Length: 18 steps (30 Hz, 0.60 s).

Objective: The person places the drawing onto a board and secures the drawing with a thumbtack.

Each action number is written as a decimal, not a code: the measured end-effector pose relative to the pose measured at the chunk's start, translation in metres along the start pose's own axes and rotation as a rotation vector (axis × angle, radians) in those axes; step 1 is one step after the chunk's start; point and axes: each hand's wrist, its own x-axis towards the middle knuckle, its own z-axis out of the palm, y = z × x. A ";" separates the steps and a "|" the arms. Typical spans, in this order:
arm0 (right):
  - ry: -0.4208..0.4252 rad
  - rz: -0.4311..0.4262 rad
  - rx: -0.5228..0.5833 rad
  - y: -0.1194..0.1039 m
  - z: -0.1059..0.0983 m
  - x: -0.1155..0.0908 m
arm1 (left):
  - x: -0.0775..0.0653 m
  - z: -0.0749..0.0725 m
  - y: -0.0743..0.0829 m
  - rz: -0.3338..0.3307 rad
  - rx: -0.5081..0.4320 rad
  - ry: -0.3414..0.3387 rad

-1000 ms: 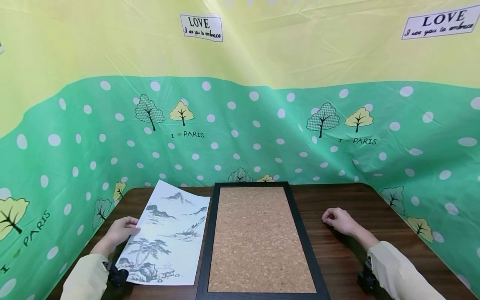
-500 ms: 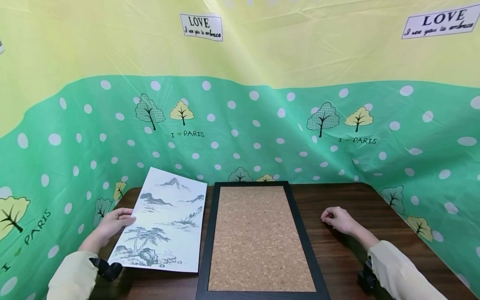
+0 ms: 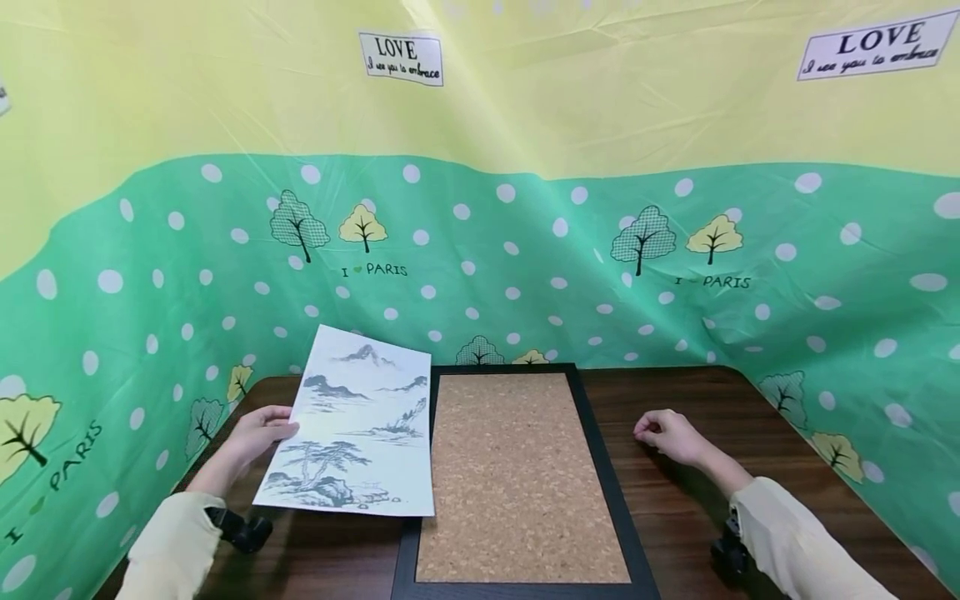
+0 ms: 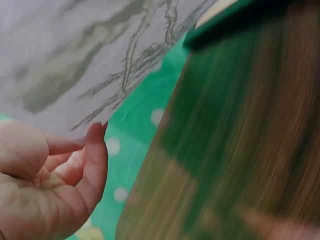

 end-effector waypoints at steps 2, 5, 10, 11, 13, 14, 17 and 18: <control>0.003 0.006 0.007 -0.002 0.000 0.000 | 0.007 0.010 -0.002 0.024 -0.033 -0.016; 0.000 -0.002 0.008 -0.004 0.000 0.000 | 0.008 0.030 0.006 0.030 -0.067 -0.017; 0.010 0.008 0.005 -0.003 0.002 0.001 | 0.000 0.072 0.029 0.032 -0.132 0.014; 0.011 0.005 0.003 -0.003 0.002 0.001 | -0.001 0.081 0.032 0.038 -0.151 0.019; 0.020 0.007 0.005 -0.004 0.003 0.001 | -0.002 0.096 0.038 0.058 -0.175 0.022; 0.021 0.001 0.005 -0.004 0.003 0.001 | -0.002 0.104 0.041 0.065 -0.191 0.025; 0.027 -0.010 0.001 -0.004 0.004 0.001 | -0.004 0.126 0.048 0.064 -0.221 0.039; 0.030 -0.011 0.000 -0.004 0.004 0.001 | -0.005 0.133 0.050 0.061 -0.225 0.041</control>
